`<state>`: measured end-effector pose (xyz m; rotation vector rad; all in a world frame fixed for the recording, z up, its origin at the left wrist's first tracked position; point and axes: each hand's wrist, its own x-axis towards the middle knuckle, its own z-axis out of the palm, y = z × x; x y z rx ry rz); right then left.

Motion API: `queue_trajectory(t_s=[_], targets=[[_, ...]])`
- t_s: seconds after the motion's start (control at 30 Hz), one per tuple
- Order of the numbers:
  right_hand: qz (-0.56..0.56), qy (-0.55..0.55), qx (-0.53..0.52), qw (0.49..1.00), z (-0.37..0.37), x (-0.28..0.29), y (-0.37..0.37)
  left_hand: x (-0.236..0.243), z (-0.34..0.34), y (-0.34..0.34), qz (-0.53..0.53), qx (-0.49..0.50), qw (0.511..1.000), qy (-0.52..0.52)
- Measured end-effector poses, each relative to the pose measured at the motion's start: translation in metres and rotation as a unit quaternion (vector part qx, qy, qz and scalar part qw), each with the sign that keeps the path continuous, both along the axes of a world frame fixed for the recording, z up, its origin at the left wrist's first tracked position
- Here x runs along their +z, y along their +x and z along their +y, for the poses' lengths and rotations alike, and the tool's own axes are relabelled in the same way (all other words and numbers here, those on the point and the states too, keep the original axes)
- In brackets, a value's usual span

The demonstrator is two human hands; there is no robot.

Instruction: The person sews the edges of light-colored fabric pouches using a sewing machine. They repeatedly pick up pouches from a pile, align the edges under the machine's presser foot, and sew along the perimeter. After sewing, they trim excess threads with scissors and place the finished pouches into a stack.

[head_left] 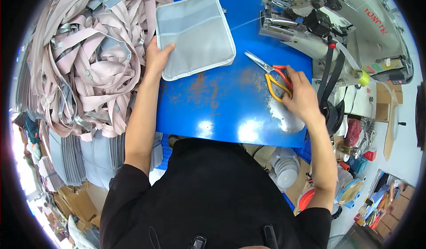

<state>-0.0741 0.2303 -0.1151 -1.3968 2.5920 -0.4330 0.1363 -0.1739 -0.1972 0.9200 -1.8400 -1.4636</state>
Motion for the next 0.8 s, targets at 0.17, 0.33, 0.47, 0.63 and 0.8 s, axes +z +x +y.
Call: queue_trajectory(t_s=[0.17, 0.33, 0.47, 0.63, 0.8], targets=[[-0.319, -0.013, -0.018, 0.947, -0.001, -0.013, -0.02, -0.004, -0.003, -0.002, 0.0, 0.003, 1.0, -0.013], [-0.256, -0.05, -0.049, 0.964, -0.052, 0.011, 0.019, -0.009, -0.006, 0.0, 0.011, -0.002, 1.0, -0.007], [-0.147, -0.131, -0.06, 0.978, -0.089, -0.003, 0.024, -0.004, -0.005, -0.001, 0.0, -0.008, 1.0, 0.011], [-0.168, -0.147, -0.089, 0.971, -0.094, -0.022, 0.013, 0.016, -0.002, 0.004, 0.051, -0.008, 0.989, 0.14], [-0.03, -0.094, -0.079, 0.992, -0.016, -0.018, 0.015, 0.137, 0.1, 0.027, 0.048, -0.022, 0.997, -0.065]])
